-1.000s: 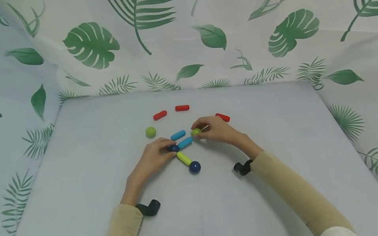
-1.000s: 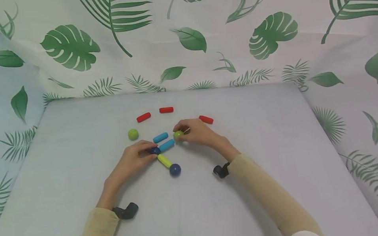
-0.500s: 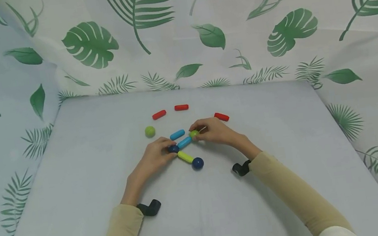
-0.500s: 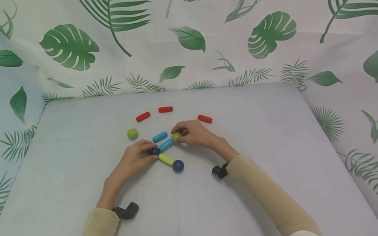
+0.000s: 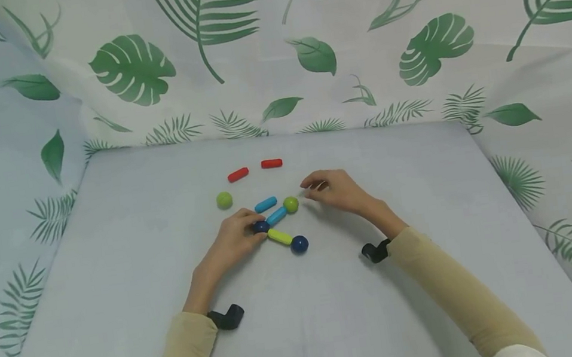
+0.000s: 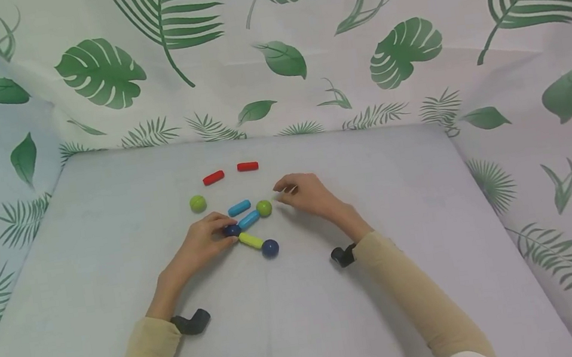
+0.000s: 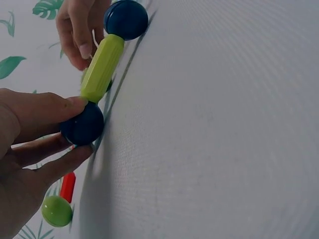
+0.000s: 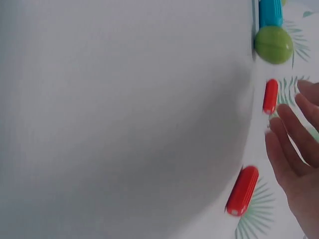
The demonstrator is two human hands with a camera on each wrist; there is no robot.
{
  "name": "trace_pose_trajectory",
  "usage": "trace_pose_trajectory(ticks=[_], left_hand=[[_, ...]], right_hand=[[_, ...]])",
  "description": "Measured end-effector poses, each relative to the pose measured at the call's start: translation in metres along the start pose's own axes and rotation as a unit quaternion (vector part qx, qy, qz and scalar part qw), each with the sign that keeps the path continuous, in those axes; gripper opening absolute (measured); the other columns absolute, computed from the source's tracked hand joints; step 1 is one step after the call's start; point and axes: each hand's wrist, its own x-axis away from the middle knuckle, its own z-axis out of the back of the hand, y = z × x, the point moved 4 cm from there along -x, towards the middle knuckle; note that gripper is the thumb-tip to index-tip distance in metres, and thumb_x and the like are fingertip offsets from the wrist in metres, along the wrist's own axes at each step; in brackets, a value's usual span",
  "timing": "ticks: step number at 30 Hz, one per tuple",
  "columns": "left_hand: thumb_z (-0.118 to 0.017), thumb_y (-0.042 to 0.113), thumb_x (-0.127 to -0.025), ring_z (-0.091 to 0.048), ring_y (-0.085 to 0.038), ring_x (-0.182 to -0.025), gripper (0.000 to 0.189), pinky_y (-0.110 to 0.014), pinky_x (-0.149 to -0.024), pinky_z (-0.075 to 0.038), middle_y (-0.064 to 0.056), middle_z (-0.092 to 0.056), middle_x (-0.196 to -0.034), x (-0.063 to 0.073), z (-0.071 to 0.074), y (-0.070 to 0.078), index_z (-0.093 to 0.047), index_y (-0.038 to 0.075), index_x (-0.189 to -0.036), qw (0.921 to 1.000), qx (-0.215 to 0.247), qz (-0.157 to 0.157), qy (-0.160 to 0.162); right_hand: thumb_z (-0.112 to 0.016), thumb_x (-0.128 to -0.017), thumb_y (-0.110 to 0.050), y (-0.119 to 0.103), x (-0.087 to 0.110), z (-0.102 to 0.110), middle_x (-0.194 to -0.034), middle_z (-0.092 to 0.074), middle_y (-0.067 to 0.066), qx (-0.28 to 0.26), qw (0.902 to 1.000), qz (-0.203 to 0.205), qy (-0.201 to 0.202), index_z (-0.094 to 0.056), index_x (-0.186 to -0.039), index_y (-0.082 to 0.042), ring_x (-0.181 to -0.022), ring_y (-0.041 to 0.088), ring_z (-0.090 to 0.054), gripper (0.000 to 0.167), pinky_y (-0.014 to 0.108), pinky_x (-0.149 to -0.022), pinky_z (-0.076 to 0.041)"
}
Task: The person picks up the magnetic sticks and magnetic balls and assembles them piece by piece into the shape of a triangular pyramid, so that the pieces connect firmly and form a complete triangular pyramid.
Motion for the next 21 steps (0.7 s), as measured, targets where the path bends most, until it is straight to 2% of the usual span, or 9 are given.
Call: trace_pose_trajectory(ticks=[4, 10, 21], left_hand=[[-0.078, 0.008, -0.091, -0.065, -0.028, -0.116, 0.038, -0.041, -0.103, -0.055, -0.014, -0.067, -0.122, 0.000, 0.000, 0.000, -0.070, 0.001, -0.127, 1.0000, -0.003, 0.000, 0.003], [-0.078, 0.009, -0.091, -0.065, -0.028, -0.116, 0.037, -0.042, -0.104, -0.055, -0.014, -0.067, -0.122, 0.000, 0.000, 0.002, -0.070, 0.002, -0.127, 1.0000, -0.004, 0.000, 0.004], [-0.078, 0.009, -0.091, -0.065, -0.027, -0.113, 0.037, -0.042, -0.103, -0.055, -0.014, -0.067, -0.121, -0.001, -0.004, 0.002, -0.070, 0.001, -0.127, 0.9998, 0.001, -0.017, 0.006]], right_hand=[[-0.071, -0.097, -0.013, 0.007, 0.002, 0.011, -0.116, -0.074, 0.012, 0.015, 0.9993, -0.006, 0.032, -0.074, -0.119, -0.004, -0.105, 0.027, -0.067, 0.024, 0.044, -0.093, -0.058], [-0.071, -0.096, -0.009, 0.017, 0.004, 0.023, -0.115, -0.074, 0.014, 0.026, 0.9979, -0.003, 0.059, -0.074, -0.117, -0.002, -0.103, 0.029, -0.068, 0.023, 0.045, -0.092, -0.058], [-0.070, -0.096, -0.008, 0.038, 0.001, 0.035, -0.122, -0.069, 0.020, 0.043, 0.9937, -0.041, 0.094, -0.072, -0.120, -0.001, -0.112, 0.037, -0.063, 0.025, 0.051, -0.099, -0.054]])
